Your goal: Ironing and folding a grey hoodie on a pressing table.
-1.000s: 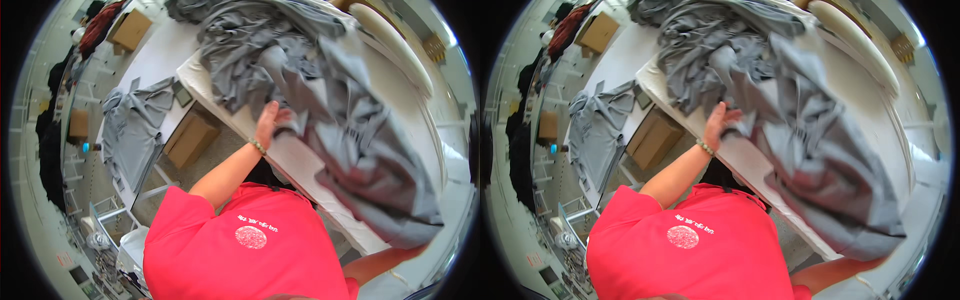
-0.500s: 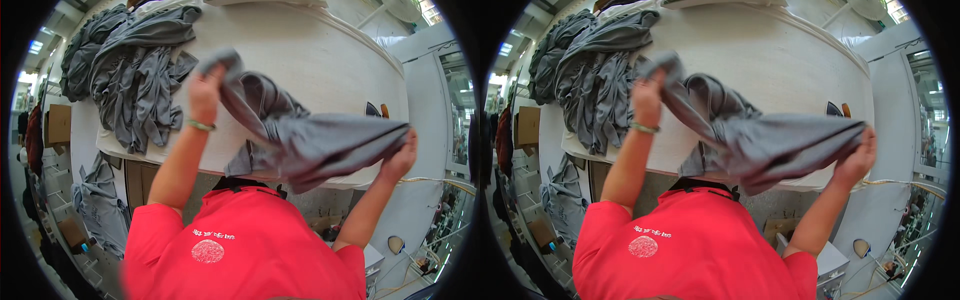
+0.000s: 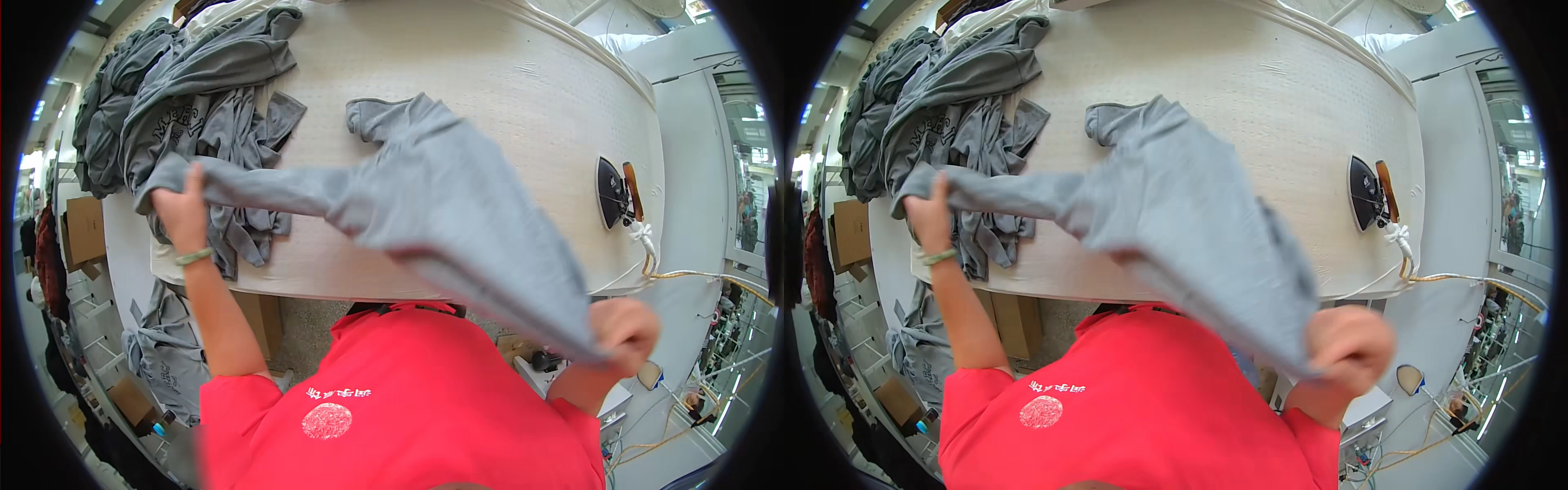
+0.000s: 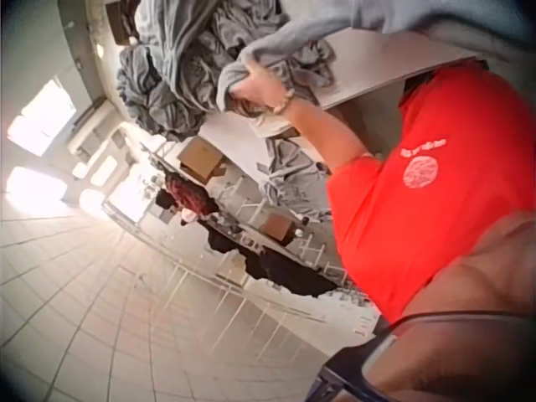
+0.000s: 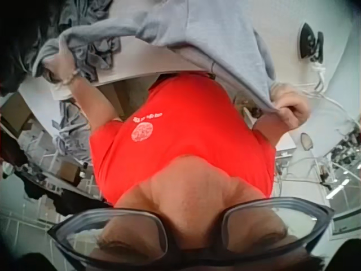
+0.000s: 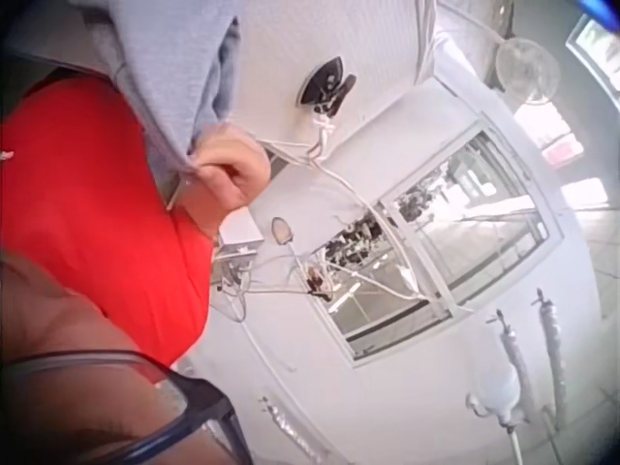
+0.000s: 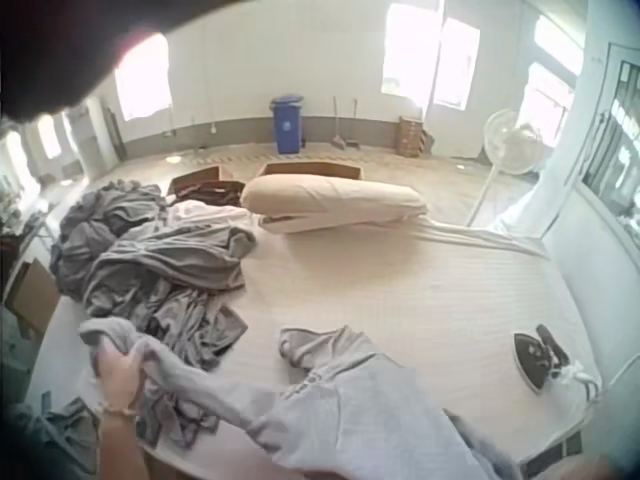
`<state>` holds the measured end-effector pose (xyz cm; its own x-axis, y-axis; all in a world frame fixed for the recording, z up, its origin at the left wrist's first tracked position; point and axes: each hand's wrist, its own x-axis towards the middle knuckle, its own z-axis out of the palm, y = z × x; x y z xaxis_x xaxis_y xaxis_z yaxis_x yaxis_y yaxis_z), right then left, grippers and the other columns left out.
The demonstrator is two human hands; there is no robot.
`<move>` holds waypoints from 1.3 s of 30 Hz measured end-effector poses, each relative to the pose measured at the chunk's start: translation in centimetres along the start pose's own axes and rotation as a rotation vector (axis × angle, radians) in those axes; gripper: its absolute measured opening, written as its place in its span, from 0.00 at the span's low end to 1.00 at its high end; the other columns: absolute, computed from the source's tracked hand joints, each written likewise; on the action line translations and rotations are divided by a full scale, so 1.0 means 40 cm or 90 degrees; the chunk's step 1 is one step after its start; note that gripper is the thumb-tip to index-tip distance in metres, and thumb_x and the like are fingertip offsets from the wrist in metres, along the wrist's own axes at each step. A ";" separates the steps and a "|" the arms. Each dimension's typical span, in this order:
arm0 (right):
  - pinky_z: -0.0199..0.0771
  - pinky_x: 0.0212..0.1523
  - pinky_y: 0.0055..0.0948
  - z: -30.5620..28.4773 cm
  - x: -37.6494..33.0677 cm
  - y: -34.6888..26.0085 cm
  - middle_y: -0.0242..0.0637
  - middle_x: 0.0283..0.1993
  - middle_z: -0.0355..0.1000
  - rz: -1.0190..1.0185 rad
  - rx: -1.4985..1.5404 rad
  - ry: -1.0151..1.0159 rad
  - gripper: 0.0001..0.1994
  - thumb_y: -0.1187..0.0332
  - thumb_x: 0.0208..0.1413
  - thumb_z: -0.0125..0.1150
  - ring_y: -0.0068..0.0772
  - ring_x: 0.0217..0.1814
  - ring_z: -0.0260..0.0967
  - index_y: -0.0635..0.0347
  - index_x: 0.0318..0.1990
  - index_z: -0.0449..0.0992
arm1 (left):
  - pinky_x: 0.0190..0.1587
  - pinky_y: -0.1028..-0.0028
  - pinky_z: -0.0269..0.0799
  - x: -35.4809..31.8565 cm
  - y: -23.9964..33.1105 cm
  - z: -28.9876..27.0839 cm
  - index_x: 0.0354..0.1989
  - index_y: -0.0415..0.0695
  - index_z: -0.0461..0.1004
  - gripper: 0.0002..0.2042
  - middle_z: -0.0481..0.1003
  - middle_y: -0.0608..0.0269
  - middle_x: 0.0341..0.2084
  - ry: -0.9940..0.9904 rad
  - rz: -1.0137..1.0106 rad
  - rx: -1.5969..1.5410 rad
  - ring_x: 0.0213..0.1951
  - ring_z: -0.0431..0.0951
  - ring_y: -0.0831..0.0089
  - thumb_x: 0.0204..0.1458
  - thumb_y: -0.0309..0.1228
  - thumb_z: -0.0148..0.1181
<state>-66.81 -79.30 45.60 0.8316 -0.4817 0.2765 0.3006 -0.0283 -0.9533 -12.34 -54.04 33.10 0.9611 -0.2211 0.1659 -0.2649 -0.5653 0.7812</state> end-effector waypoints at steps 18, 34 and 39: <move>0.80 0.51 0.36 0.206 0.149 0.198 0.45 0.51 0.79 -0.006 -0.543 -0.006 0.18 0.75 0.60 0.68 0.48 0.51 0.79 0.62 0.58 0.78 | 0.37 0.77 0.71 -0.281 0.419 0.459 0.42 0.38 0.75 0.11 0.77 0.68 0.31 -0.826 0.119 -0.545 0.36 0.72 0.84 0.56 0.29 0.68; 0.81 0.50 0.42 -0.263 0.032 0.244 0.38 0.26 0.73 -0.116 -0.550 -0.040 0.06 0.76 0.48 0.68 0.43 0.27 0.74 0.57 0.30 0.75 | 0.24 0.67 0.68 -0.594 0.801 0.095 0.26 0.48 0.77 0.13 0.74 0.63 0.19 -0.615 0.660 0.105 0.21 0.76 0.62 0.42 0.34 0.80; 0.79 0.52 0.40 -0.279 -0.050 0.157 0.40 0.39 0.78 -0.087 -0.393 -0.058 0.08 0.72 0.52 0.70 0.45 0.42 0.78 0.58 0.37 0.76 | 0.23 0.68 0.67 -0.696 0.821 0.097 0.26 0.48 0.77 0.14 0.74 0.65 0.19 -0.523 0.732 0.134 0.21 0.76 0.63 0.41 0.36 0.81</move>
<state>-71.79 -88.27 37.70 0.8495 -0.3616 0.3841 0.1058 -0.5966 -0.7955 -48.08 -69.53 51.80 -0.0917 -0.9778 0.1886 -0.9281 0.1525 0.3397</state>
